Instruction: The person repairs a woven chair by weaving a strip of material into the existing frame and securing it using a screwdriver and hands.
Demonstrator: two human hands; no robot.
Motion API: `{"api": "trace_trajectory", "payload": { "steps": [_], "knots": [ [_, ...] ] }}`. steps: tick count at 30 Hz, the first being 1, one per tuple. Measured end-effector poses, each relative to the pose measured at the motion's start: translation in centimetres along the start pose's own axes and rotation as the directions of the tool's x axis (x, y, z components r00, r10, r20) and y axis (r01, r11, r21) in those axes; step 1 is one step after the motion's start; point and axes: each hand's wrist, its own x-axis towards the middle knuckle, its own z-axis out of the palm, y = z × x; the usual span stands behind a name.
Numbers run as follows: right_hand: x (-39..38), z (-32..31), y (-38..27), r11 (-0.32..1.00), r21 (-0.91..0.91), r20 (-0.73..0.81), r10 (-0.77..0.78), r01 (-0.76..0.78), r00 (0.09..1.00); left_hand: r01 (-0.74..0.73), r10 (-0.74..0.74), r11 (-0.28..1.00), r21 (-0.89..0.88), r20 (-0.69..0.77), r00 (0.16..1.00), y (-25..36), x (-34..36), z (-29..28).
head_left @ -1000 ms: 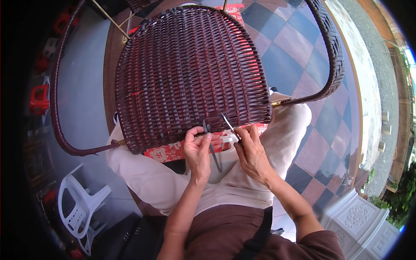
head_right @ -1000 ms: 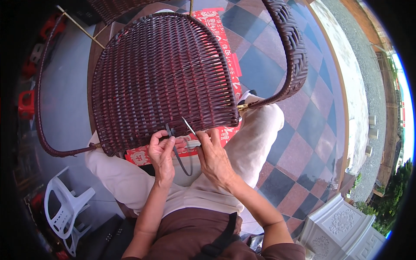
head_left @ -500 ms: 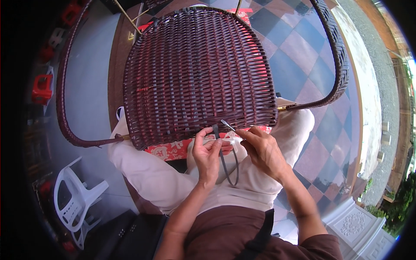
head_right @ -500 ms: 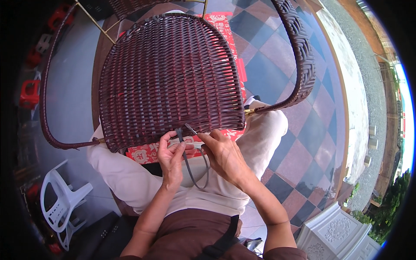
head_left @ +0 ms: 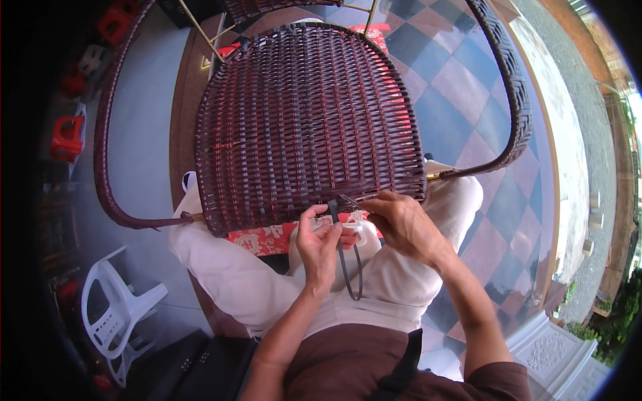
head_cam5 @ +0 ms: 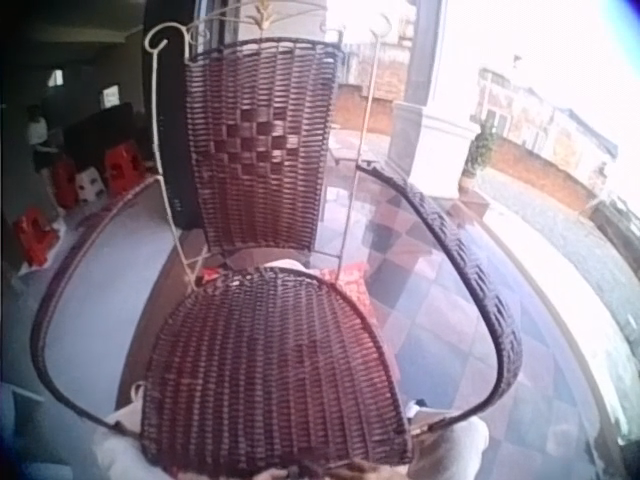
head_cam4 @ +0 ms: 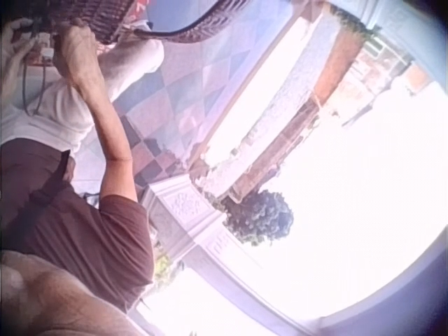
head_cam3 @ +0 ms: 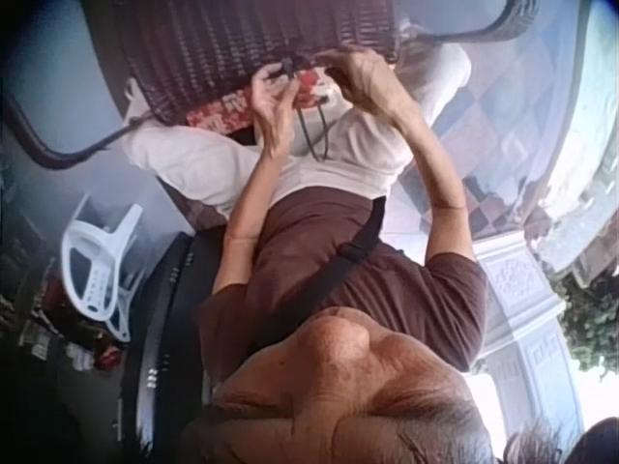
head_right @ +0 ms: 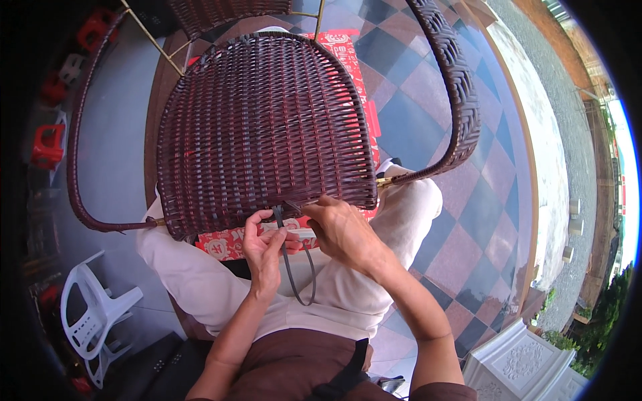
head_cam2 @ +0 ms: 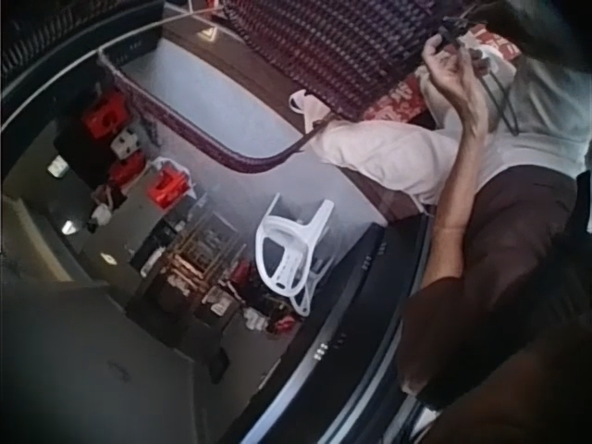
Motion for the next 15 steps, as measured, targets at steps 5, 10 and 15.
{"api": "trace_trajectory", "payload": {
  "steps": [5, 10, 15],
  "knots": [
    [-2.4, 2.6, 1.2, 1.000, -0.007, -0.153, -0.015, 0.014, 0.988, -0.015, 0.014, 1.000, 0.017, 0.012, 1.000, 0.2, -0.4, 0.2],
    [-3.0, 6.4, 4.0, 0.993, -0.035, -0.322, -0.116, 0.111, 0.939, -0.021, 0.021, 1.000, -0.002, 0.020, 1.000, -0.2, -0.1, 0.1],
    [-3.1, 7.8, 5.1, 0.975, -0.159, -0.376, -0.208, 0.158, 0.903, -0.051, 0.051, 0.999, -0.014, 0.000, 0.999, -0.7, 0.1, -0.1]
  ]
}}
